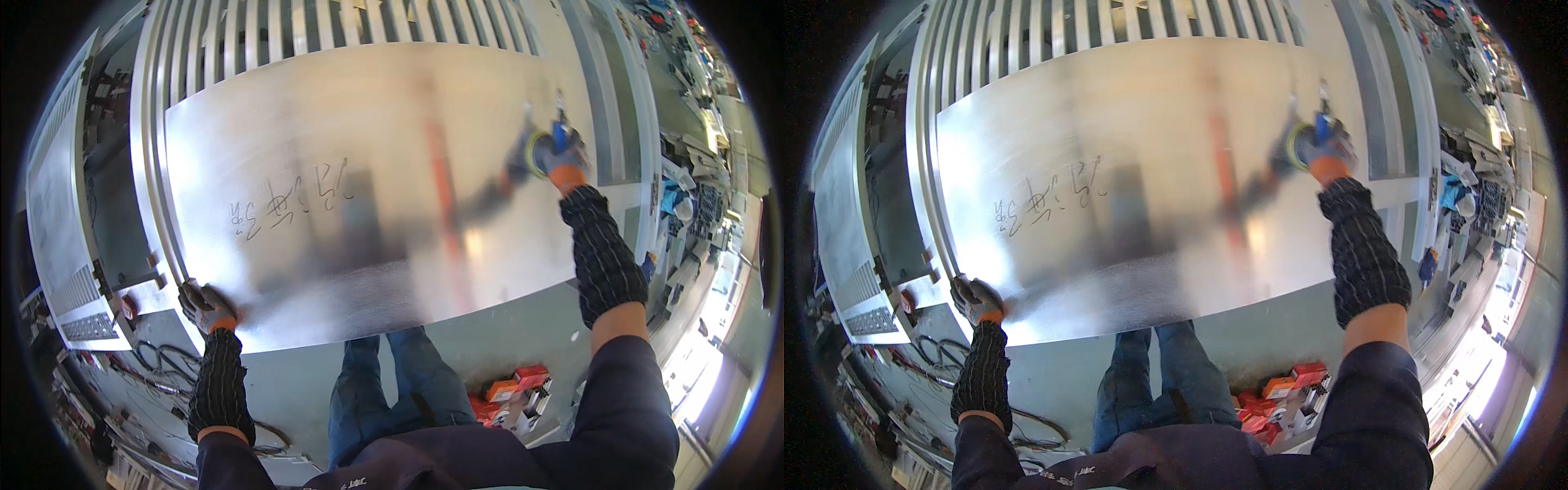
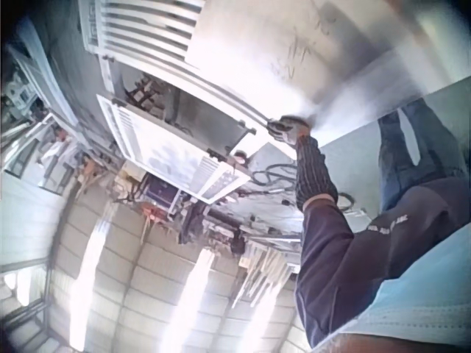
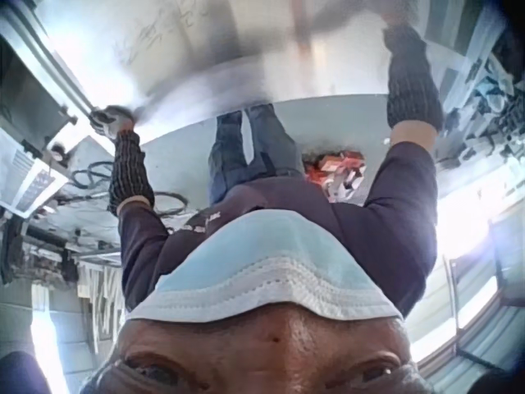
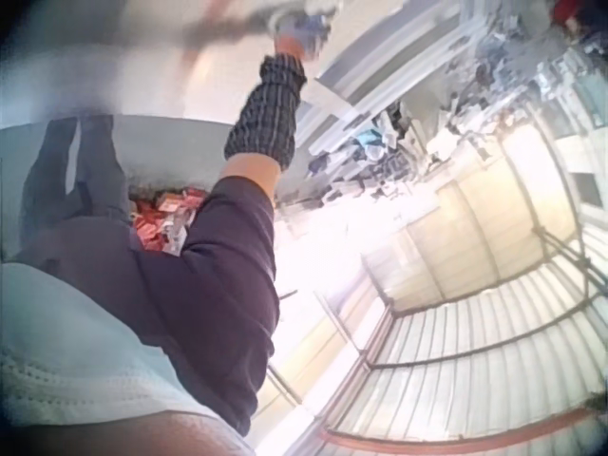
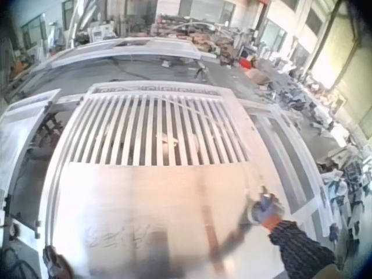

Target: The person uses a handheld orbital sander to smooth the surface of a large white metal panel with a decorative Greek key border. After sanding, the person measures the panel with a tape measure and then uses a rubber mallet to tap along the edges.

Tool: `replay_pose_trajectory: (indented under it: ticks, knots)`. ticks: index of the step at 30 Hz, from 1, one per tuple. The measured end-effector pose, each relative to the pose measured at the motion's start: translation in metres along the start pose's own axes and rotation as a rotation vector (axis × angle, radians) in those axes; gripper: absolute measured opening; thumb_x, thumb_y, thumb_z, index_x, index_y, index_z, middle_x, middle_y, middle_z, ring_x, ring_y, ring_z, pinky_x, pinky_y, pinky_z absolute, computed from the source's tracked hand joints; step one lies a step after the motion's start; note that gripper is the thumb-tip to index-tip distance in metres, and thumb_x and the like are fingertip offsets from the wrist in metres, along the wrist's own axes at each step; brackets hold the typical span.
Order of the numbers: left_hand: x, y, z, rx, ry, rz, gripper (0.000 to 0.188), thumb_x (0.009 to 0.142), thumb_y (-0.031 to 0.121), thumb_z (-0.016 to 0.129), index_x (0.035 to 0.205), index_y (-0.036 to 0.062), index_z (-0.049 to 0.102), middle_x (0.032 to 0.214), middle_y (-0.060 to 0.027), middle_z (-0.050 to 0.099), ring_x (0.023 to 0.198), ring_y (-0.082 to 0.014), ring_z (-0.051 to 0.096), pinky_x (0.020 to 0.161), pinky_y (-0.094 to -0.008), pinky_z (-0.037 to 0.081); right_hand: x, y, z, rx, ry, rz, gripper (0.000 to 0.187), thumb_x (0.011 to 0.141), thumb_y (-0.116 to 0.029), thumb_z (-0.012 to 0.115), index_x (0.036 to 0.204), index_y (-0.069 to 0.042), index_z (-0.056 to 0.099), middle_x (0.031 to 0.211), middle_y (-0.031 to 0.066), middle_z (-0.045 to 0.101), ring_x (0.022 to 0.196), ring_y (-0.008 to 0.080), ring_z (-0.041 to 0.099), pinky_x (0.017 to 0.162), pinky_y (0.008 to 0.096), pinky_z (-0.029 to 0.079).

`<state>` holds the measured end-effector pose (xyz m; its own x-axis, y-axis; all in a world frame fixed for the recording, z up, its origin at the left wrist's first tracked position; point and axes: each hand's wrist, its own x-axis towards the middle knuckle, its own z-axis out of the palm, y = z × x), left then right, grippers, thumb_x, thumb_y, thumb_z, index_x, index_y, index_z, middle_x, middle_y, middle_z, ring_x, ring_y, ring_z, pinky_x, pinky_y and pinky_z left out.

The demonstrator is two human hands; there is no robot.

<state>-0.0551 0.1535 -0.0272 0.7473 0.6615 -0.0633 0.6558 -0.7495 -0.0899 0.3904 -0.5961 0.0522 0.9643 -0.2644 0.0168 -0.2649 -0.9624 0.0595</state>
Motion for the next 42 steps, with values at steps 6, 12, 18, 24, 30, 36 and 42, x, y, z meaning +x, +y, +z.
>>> replay_pose_trajectory:
  ticks: [6, 12, 18, 24, 30, 36, 42]
  knots:
    - [0.007, 0.02, -0.021, -0.077, -0.099, -0.112, 0.07, 0.108, 0.043, 0.043, 0.164, 0.0027, 0.033, 0.168, -0.0226, 0.033, 0.157, -0.0404, 0.024, 0.13, -0.0504, 0.017, -0.012, 0.093, 0.023, 0.098, -0.039, 0.107, 0.087, 0.082, -0.053, 0.078, 0.15, -0.008, 0.049, 0.135, 0.024, 0.067, 0.123, 0.0423, 0.065, 0.105, 0.0515, 0.053]
    - [0.001, 0.017, -0.009, -0.105, -0.003, -0.083, 0.072, 0.107, 0.045, 0.046, 0.164, 0.002, 0.033, 0.169, -0.0225, 0.031, 0.157, -0.041, 0.024, 0.13, -0.0557, 0.016, -0.042, 0.011, 0.037, 0.01, 0.07, -0.084, 0.085, 0.084, -0.054, 0.076, 0.149, -0.007, 0.05, 0.137, 0.0238, 0.064, 0.125, 0.0428, 0.063, 0.104, 0.0531, 0.052]
    - [0.0, 0.017, -0.009, -0.063, 0.0, -0.098, 0.073, 0.109, 0.049, 0.041, 0.165, 0.0045, 0.032, 0.17, -0.0218, 0.029, 0.158, -0.0405, 0.022, 0.13, -0.0556, 0.015, -0.103, -0.197, 0.001, 0.024, 0.033, -0.276, 0.088, 0.081, -0.059, 0.074, 0.149, -0.009, 0.051, 0.13, 0.0172, 0.067, 0.123, 0.0367, 0.064, 0.105, 0.0489, 0.051]
    - [0.004, 0.025, -0.027, -0.114, -0.128, -0.158, 0.077, 0.106, 0.05, 0.045, 0.168, 0.0068, 0.024, 0.173, -0.0187, 0.022, 0.162, -0.037, 0.013, 0.132, -0.0551, 0.006, -0.188, -0.372, -0.025, 0.014, 0.096, -0.492, 0.074, 0.085, -0.06, 0.064, 0.136, -0.007, 0.059, 0.113, 0.0188, 0.068, 0.103, 0.0355, 0.069, 0.089, 0.0504, 0.053]
    - [0.004, 0.03, -0.017, -0.122, -0.181, -0.136, 0.082, 0.105, 0.052, 0.045, 0.168, 0.0061, 0.02, 0.175, -0.0199, 0.015, 0.163, -0.0387, 0.007, 0.132, -0.0551, 0.0, -0.276, -0.496, -0.042, 0.203, -0.011, -0.845, 0.038, 0.088, -0.031, 0.066, 0.12, -0.011, 0.068, 0.104, 0.0197, 0.07, 0.094, 0.0396, 0.067, 0.079, 0.0543, 0.051]
    - [0.0, 0.007, 0.0, -0.118, -0.058, -0.126, 0.086, 0.105, 0.055, 0.046, 0.168, 0.004, 0.015, 0.173, -0.0213, 0.018, 0.161, -0.0369, 0.013, 0.132, -0.0529, 0.005, -0.368, -0.564, -0.05, 0.197, -0.241, -1.014, 0.065, 0.09, -0.038, 0.067, 0.143, -0.003, 0.053, 0.119, 0.0183, 0.063, 0.106, 0.0339, 0.062, 0.089, 0.0552, 0.046]
    - [0.002, 0.022, 0.01, -0.094, 0.03, -0.009, 0.077, 0.107, 0.049, 0.046, 0.166, 0.005, 0.025, 0.172, -0.019, 0.023, 0.16, -0.0381, 0.019, 0.131, -0.0542, 0.012, -0.288, -0.454, -0.044, 0.168, -0.099, -0.779, 0.062, 0.088, -0.04, 0.067, 0.137, -0.004, 0.055, 0.114, 0.0177, 0.063, 0.101, 0.0328, 0.062, 0.087, 0.0534, 0.045]
